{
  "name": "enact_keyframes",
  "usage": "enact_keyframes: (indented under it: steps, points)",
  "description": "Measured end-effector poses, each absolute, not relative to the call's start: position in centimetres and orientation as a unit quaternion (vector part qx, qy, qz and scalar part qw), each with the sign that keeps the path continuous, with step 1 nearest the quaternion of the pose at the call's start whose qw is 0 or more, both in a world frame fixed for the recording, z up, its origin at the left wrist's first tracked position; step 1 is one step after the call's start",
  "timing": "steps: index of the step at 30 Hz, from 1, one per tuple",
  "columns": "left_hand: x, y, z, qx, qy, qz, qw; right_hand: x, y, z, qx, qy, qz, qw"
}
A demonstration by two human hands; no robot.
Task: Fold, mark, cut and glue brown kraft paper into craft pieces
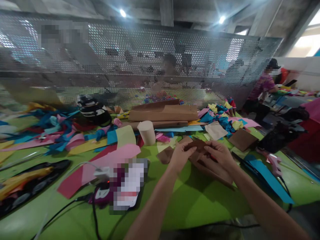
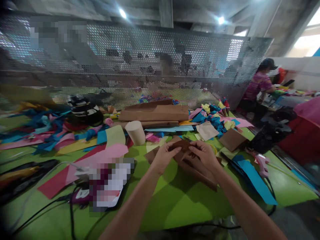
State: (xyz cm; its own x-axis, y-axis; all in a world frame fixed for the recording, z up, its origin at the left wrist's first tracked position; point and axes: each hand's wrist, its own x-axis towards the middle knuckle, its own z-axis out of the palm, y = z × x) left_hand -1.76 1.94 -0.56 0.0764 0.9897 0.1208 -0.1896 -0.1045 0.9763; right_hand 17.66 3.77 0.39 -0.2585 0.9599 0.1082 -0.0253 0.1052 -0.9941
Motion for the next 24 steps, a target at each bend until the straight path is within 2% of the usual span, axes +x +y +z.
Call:
enact_keyframes:
  steps: [8,16,20,24]
  points:
    - [-1.5,2.4,-1.2,0.467,0.369,0.582,0.554,17.6,3.5,0.7,-0.388,-0.602,0.506,0.482]
    - [-1.5,2.0,-0.5,0.402,0.358,0.609,0.583,20.6,2.7,1.2,-0.447,-0.606,0.413,0.512]
    - [-1.6,2.0,-0.1,0.386,0.359,0.612,0.59,27.5,1.1,1.0,-0.502,-0.613,0.287,0.538]
    - [-1.4,2.1,-0.2,0.389,0.385,0.612,0.572,36.8,-1.2,0.4,-0.616,-0.616,0.078,0.485]
